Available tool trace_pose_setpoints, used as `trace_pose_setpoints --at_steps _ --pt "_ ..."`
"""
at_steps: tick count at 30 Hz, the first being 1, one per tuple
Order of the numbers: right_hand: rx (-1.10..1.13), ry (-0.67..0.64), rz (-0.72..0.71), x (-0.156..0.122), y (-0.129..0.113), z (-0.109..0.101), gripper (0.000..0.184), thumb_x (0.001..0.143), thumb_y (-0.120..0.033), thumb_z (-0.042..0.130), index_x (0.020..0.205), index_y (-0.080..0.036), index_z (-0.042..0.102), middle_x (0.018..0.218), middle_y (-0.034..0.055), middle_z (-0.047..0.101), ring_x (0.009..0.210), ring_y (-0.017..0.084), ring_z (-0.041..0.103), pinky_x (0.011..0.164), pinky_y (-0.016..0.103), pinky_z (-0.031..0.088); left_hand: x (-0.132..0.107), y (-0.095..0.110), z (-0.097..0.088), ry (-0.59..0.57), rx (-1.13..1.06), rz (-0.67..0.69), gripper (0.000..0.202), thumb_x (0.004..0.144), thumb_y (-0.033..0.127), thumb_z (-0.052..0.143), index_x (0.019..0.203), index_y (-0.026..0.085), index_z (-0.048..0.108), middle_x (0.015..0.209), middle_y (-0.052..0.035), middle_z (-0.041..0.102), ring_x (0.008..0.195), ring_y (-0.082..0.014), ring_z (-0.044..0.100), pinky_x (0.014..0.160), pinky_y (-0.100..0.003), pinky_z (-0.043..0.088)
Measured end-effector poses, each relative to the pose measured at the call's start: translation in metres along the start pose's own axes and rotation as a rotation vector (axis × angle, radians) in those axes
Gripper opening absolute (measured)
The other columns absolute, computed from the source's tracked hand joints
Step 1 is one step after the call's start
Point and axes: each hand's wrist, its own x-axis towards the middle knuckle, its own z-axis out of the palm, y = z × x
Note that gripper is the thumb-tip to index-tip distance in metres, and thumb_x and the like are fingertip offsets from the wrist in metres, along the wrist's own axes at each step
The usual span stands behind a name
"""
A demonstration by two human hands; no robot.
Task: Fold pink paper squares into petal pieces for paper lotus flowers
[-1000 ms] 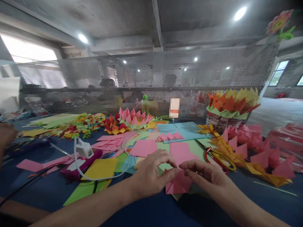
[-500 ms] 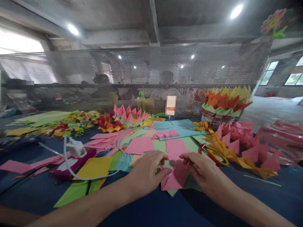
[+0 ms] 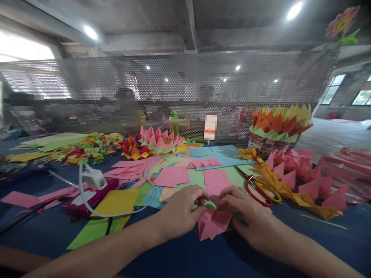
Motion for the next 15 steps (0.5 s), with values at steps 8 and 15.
trace_pose_setpoints --at_steps 8,15 --pt "-0.219 0.381 -0.201 0.003 -0.001 -0.006 0.017 0.081 -0.003 0.056 0.079 -0.020 0.055 0.094 0.0044 0.064 0.091 0.021 0.056 0.080 0.035 0.044 -0.006 0.005 -0.008 0.316 0.037 0.268 0.018 0.097 0.013 0.042 0.108 0.017 0.056 0.107 -0.0065 0.058 0.105 -0.0189 0.051 0.095 -0.033 0.039" --pt "-0.382 0.185 -0.248 0.000 -0.004 0.012 0.020 0.082 0.001 0.047 0.075 -0.017 0.053 0.080 0.0065 0.061 0.078 0.022 0.053 0.070 0.036 0.045 -0.017 0.006 -0.003 0.179 0.206 0.368 0.025 0.093 0.007 0.041 0.110 0.017 0.057 0.106 -0.0064 0.060 0.101 -0.0188 0.055 0.091 -0.032 0.043"
